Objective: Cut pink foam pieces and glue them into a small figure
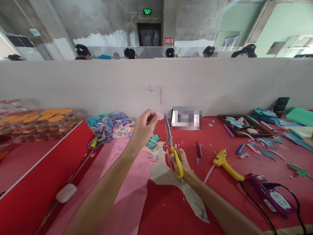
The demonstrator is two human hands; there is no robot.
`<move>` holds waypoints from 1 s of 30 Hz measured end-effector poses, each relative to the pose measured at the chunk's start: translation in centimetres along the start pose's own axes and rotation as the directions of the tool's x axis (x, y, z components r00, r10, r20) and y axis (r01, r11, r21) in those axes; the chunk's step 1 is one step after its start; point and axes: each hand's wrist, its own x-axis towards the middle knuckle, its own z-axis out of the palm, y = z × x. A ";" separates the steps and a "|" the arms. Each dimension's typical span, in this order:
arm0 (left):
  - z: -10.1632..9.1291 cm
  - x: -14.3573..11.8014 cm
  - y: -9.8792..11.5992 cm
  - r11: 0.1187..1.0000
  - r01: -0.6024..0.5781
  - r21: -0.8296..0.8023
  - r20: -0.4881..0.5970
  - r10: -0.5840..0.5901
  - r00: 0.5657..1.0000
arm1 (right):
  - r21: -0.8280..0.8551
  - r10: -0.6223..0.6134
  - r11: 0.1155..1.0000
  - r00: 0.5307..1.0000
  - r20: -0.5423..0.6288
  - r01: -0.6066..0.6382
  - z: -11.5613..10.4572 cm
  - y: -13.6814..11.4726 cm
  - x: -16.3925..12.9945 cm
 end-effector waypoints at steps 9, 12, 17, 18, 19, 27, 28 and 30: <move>1.2 -0.7 0.0 0.997 -0.031 0.074 0.120 0.022 0.993 | 0.205 0.013 0.978 0.997 0.080 -0.029 0.6 2.4 0.5; 1.3 -0.7 -0.1 0.994 -0.040 0.102 0.142 0.026 0.990 | 0.199 0.008 0.980 0.997 0.071 -0.022 0.6 1.9 0.4; 1.2 -0.6 0.0 0.989 -0.059 0.133 0.152 0.038 0.988 | 0.165 -0.035 0.986 0.998 0.053 0.025 0.3 1.3 0.4; 1.2 -0.6 0.0 0.989 -0.060 0.136 0.154 0.039 0.987 | 0.159 -0.036 0.987 0.998 0.048 0.028 0.2 1.3 0.4; 1.2 -0.6 0.0 0.988 -0.060 0.139 0.157 0.038 0.987 | 0.154 -0.039 0.988 0.998 0.047 0.031 0.1 1.3 0.4; 1.0 -0.5 -0.2 0.990 -0.083 0.116 0.169 0.062 0.984 | 0.137 -0.075 0.988 0.995 0.062 0.066 -0.1 2.0 0.3; 1.0 -0.5 -0.3 0.990 -0.089 0.111 0.172 0.069 0.983 | 0.131 -0.080 0.989 0.995 0.064 0.071 -0.1 2.0 0.3; 1.0 -0.4 -0.4 0.989 -0.097 0.110 0.173 0.077 0.982 | 0.118 -0.086 0.990 0.994 0.073 0.077 -0.1 1.9 0.3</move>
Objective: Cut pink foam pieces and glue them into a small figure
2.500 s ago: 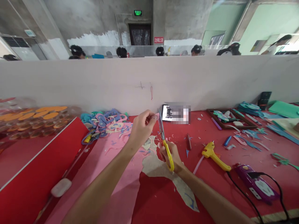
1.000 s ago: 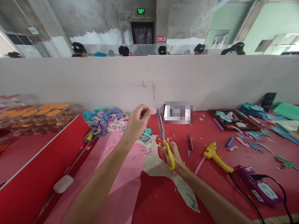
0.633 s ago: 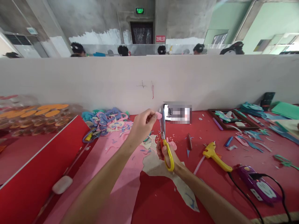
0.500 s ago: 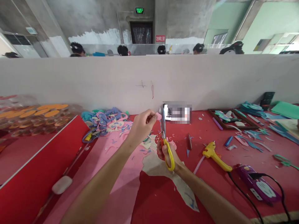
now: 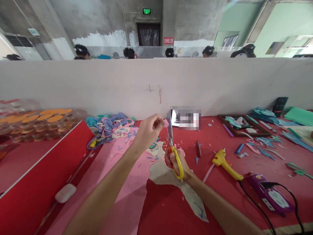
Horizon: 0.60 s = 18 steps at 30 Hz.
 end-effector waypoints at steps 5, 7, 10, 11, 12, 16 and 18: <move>0.0 0.0 0.1 0.999 0.020 -0.034 -0.014 -0.020 1.000 | 0.019 0.010 1.000 1.000 0.009 -0.010 0.1 -0.1 0.1; 0.0 -0.1 0.2 0.997 0.045 -0.065 -0.012 -0.046 0.999 | 0.036 0.023 0.999 1.000 -0.002 -0.023 0.1 -0.1 0.1; -0.1 -0.1 0.3 0.993 0.063 -0.099 -0.005 -0.064 0.998 | 0.041 0.038 0.998 0.999 -0.012 -0.038 0.0 0.0 0.1; -0.1 -0.1 0.3 0.992 0.057 -0.110 -0.009 -0.059 0.998 | 0.038 0.040 0.999 0.999 -0.011 -0.039 0.0 0.0 0.0; -0.1 0.0 0.3 0.991 0.048 -0.121 -0.014 -0.050 0.999 | 0.035 0.039 0.999 0.999 -0.012 -0.038 0.0 0.0 0.0; 0.0 0.2 -0.1 0.988 0.025 -0.155 -0.036 -0.031 0.999 | 0.017 0.015 1.000 1.000 -0.010 -0.015 0.0 -0.1 -0.1; 0.1 0.3 -0.2 0.986 0.032 -0.161 -0.030 -0.037 0.999 | 0.008 0.009 1.000 1.000 -0.002 -0.009 0.0 -0.1 -0.1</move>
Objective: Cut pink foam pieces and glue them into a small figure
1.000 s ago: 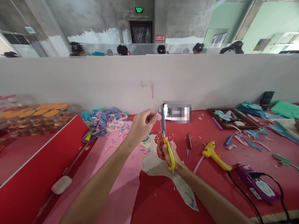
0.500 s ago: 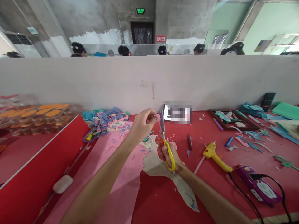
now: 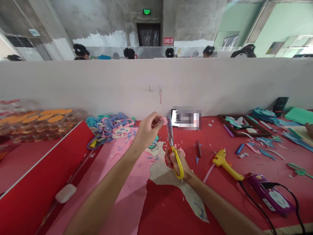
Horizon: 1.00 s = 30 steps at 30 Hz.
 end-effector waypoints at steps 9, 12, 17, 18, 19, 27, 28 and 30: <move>-0.1 -0.1 -0.2 0.999 0.019 0.036 0.007 -0.019 1.000 | -0.123 -0.011 0.992 1.000 0.001 0.011 -0.3 0.0 -0.1; -0.5 -0.1 -0.1 0.993 -0.020 0.115 0.017 0.018 1.000 | -0.157 -0.008 0.988 1.000 -0.004 0.007 -0.2 -0.7 -0.2; -1.5 -0.3 0.5 0.946 -0.096 0.309 0.108 0.065 0.992 | -0.194 0.014 0.981 0.999 -0.045 -0.022 0.0 -1.5 -0.1; -1.7 -0.4 0.6 0.938 -0.101 0.333 0.126 0.062 0.990 | -0.202 0.022 0.979 0.998 -0.053 -0.032 0.0 -1.5 -0.1; -1.9 -0.4 0.7 0.930 -0.105 0.351 0.138 0.060 0.989 | -0.210 0.028 0.977 0.998 -0.056 -0.040 0.0 -1.4 -0.1; -2.1 -0.5 1.0 0.925 -0.105 0.365 0.147 0.054 0.988 | -0.229 0.027 0.973 0.999 -0.038 -0.035 0.0 -1.4 -0.1; -2.0 -0.5 1.0 0.925 -0.104 0.365 0.148 0.053 0.988 | -0.224 0.028 0.974 0.999 -0.037 -0.036 0.0 -1.5 -0.1; -1.9 -0.5 1.0 0.924 -0.102 0.368 0.151 0.049 0.987 | -0.209 0.024 0.977 0.999 -0.035 -0.031 0.1 -1.6 -0.2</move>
